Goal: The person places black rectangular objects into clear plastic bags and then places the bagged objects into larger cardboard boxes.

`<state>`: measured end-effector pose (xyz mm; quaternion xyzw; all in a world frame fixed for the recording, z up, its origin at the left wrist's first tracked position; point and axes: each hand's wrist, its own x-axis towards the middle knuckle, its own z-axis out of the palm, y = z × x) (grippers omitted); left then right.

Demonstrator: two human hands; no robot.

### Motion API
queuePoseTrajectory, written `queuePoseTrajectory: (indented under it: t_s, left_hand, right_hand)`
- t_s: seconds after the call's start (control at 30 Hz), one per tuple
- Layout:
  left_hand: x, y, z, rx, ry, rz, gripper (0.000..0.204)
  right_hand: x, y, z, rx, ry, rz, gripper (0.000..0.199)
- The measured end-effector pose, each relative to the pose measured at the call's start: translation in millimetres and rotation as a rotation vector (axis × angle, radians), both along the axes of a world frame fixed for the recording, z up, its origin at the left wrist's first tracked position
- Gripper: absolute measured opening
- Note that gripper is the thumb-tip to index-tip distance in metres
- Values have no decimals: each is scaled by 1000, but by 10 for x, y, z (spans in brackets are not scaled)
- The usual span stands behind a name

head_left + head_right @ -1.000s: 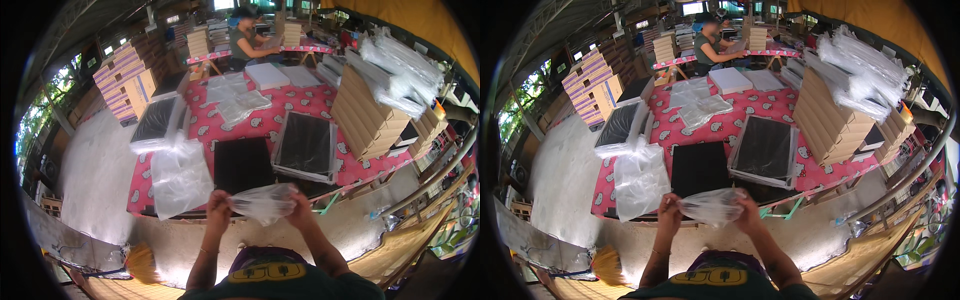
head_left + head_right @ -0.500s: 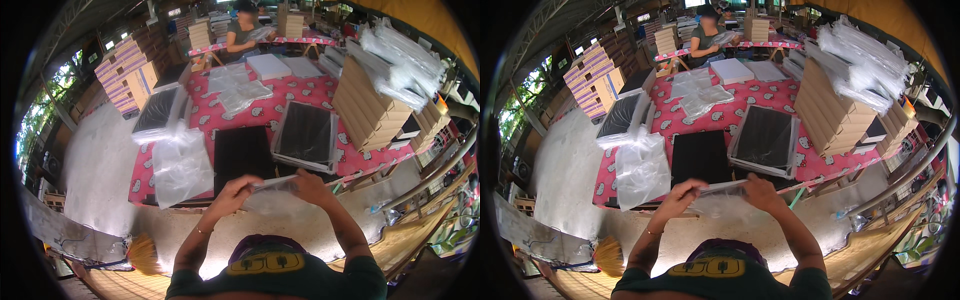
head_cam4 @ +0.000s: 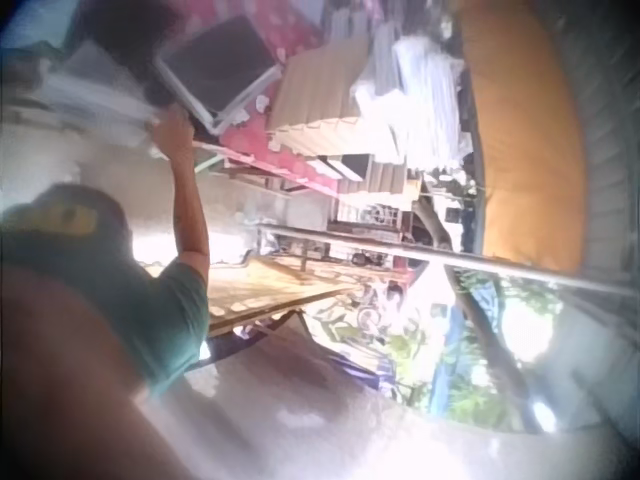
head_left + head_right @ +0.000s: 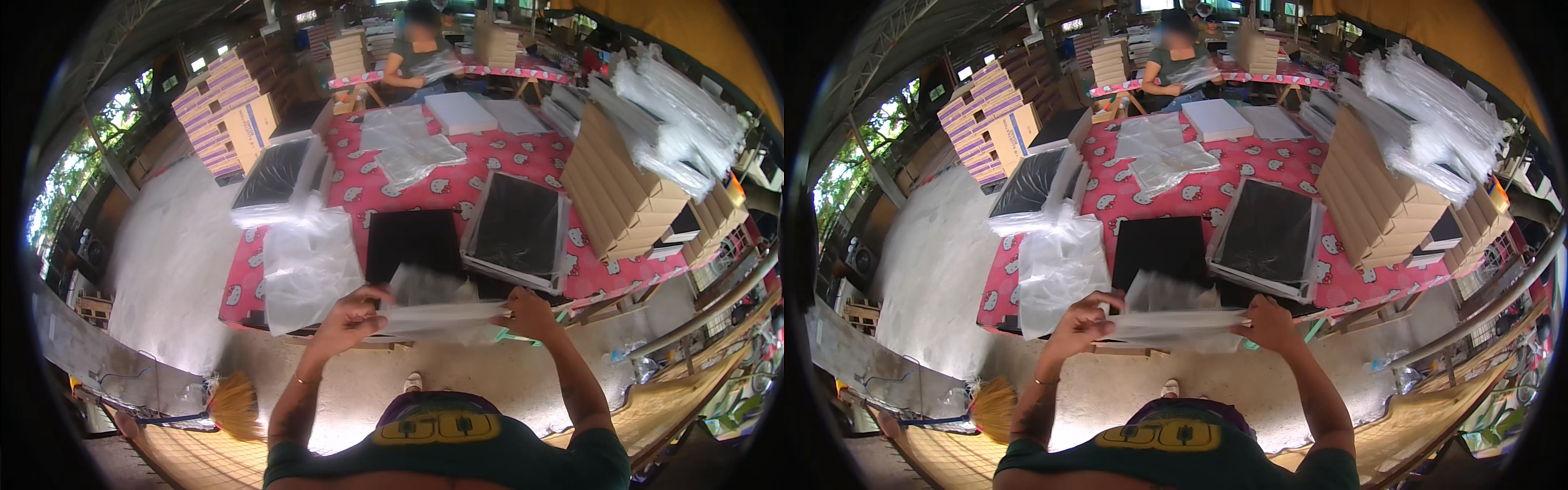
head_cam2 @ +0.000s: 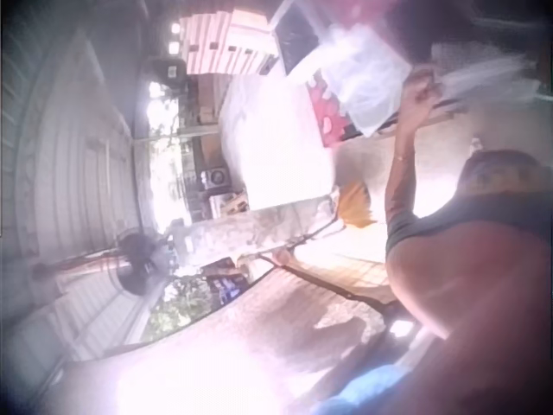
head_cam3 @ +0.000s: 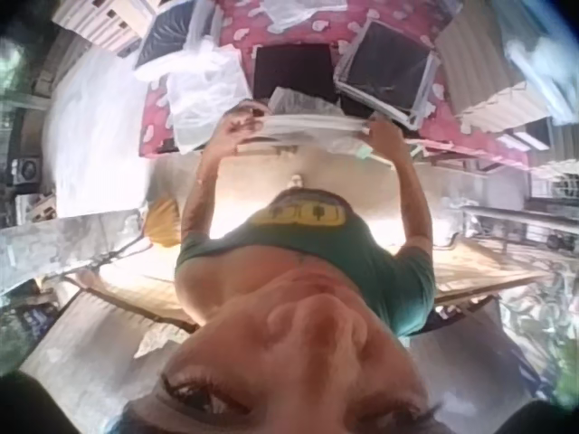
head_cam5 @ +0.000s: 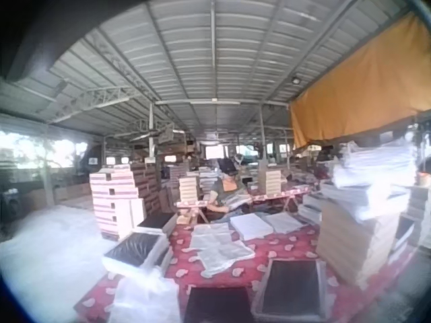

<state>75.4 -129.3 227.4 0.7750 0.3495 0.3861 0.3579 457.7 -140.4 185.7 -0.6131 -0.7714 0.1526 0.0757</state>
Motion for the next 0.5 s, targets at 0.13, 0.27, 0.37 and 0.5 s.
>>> queuePoseTrajectory:
  t_s: [0.13, 0.27, 0.37, 0.5]
  left_hand:
    - [276, -101, 401, -352, 202, -346, 25]
    - [210, -78, 293, -289, 7, -365, 26]
    - [61, -99, 313, -661, -709, -115, 39]
    - [299, -83, -90, -910, -185, -260, 52]
  right_hand:
    - [22, 148, -13, -452, 1672, 136, 47]
    - [67, 176, -132, -846, 1584, 498, 45]
    - [-284, 180, 105, -812, 823, 535, 36]
    - [-293, 251, -468, 276, 1329, -24, 30]
